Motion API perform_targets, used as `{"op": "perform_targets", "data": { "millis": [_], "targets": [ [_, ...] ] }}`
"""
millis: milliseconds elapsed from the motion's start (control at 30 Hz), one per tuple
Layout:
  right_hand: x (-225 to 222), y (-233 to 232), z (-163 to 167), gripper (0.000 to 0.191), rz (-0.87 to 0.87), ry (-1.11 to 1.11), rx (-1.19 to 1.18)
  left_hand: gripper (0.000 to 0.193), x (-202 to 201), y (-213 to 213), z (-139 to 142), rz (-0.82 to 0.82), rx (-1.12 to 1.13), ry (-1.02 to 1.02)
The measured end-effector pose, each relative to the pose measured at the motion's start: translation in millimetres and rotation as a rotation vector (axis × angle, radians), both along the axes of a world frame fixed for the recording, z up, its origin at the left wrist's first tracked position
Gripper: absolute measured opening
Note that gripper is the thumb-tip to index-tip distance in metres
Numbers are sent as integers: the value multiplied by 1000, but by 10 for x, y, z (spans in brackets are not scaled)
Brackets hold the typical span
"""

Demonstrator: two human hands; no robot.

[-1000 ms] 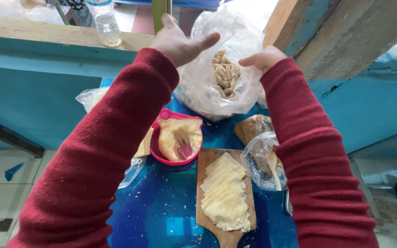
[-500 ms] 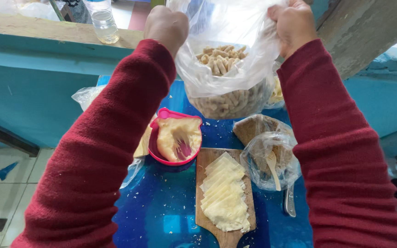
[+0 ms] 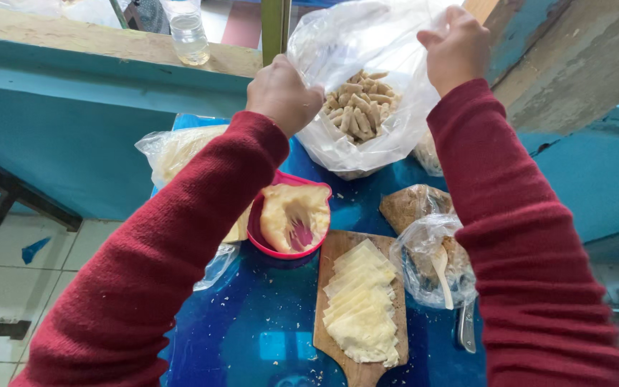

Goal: The person folds thin dough wrappers on a wooden board, spooning filling from a plastic bag onto each wrapper and folding the dough over the filling, then places the finished wrapped items into a large plastic bag of finished pieces. The person repeats this wrapping cycle for multiple wrappers throughout the clip.

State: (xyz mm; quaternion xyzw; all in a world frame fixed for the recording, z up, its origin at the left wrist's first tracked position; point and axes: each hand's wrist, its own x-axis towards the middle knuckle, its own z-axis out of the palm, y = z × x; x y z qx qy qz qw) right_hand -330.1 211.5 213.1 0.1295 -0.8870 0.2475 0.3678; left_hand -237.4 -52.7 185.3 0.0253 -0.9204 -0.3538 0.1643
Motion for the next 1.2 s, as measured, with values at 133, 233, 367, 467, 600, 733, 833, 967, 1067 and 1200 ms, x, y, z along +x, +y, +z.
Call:
{"op": "perform_targets", "data": {
  "millis": [133, 233, 367, 467, 600, 733, 833, 967, 1067, 1200],
  "targets": [
    [528, -243, 33, 41, -154, 584, 496, 34, 13, 169, 23, 21, 21, 51],
    [730, -532, -47, 11, 348, -39, 501, 30, 67, 294, 35, 24, -19, 142],
    [659, -626, -237, 27, 95, -573, 808, 28, 220, 294, 49, -36, -71, 180],
    [449, -673, -518, 31, -2, -356, 697, 27, 322, 326, 70, -51, -55, 123],
    [-12, -740, -624, 20, 323, -304, 543, 31, 356, 391, 98, -14, -58, 168],
    [-11, -608, -674, 28, 401, -453, 512, 37, 360, 298, -25, -7, -125, 168],
    [74, -305, -693, 45, 520, -201, 773, 27, 337, 222, -200, 3, -271, 149],
    [115, -203, -760, 40, -78, -531, 822, 10, 257, 154, -358, 103, -462, 247],
    [278, -267, -841, 39, -215, -493, 558, 32, 137, 23, -300, 166, -441, -3],
    [702, -179, -768, 56, 174, -340, 429, 85, 295, 164, -372, 305, -885, 474]
  ]
}}
